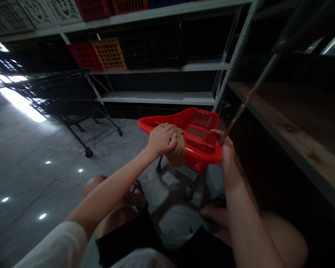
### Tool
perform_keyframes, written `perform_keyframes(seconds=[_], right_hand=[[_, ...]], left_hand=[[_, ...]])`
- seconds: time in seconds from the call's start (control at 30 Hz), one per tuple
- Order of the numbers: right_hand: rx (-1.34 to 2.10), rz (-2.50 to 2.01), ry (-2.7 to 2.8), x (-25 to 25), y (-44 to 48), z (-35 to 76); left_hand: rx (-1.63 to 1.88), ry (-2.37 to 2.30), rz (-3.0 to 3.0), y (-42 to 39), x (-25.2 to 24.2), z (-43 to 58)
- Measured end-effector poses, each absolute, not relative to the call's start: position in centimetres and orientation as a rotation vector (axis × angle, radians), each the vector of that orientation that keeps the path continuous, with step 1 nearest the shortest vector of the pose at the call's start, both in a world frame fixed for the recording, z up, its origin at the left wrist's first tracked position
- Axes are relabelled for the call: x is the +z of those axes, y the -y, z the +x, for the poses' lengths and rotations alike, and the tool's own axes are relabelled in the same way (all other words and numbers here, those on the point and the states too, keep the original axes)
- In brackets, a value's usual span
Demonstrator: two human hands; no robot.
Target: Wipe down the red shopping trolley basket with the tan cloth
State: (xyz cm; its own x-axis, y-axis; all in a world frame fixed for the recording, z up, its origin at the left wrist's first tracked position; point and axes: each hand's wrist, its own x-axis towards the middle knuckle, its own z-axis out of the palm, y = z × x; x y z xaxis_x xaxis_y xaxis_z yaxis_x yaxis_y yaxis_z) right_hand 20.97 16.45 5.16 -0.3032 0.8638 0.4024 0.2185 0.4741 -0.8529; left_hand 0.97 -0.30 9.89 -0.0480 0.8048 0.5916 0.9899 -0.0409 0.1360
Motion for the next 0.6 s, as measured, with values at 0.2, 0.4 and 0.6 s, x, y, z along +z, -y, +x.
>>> perform_keyframes(seconds=[0.2, 0.4, 0.6], right_hand=[[1.145, -1.059, 1.222, 6.3, -12.9, 20.3], [0.279, -1.065, 1.616, 6.2, -9.7, 20.1], [-0.149, -0.996, 2.05, 7.2, -7.3, 19.2]], left_hand=[[-0.825, 1.991, -1.725, -1.5, 9.9, 3.2], [-0.742, 2.035, -1.721, -1.5, 10.3, 3.9], [-0.572, 1.864, -1.904, -0.1, 10.5, 2.1]])
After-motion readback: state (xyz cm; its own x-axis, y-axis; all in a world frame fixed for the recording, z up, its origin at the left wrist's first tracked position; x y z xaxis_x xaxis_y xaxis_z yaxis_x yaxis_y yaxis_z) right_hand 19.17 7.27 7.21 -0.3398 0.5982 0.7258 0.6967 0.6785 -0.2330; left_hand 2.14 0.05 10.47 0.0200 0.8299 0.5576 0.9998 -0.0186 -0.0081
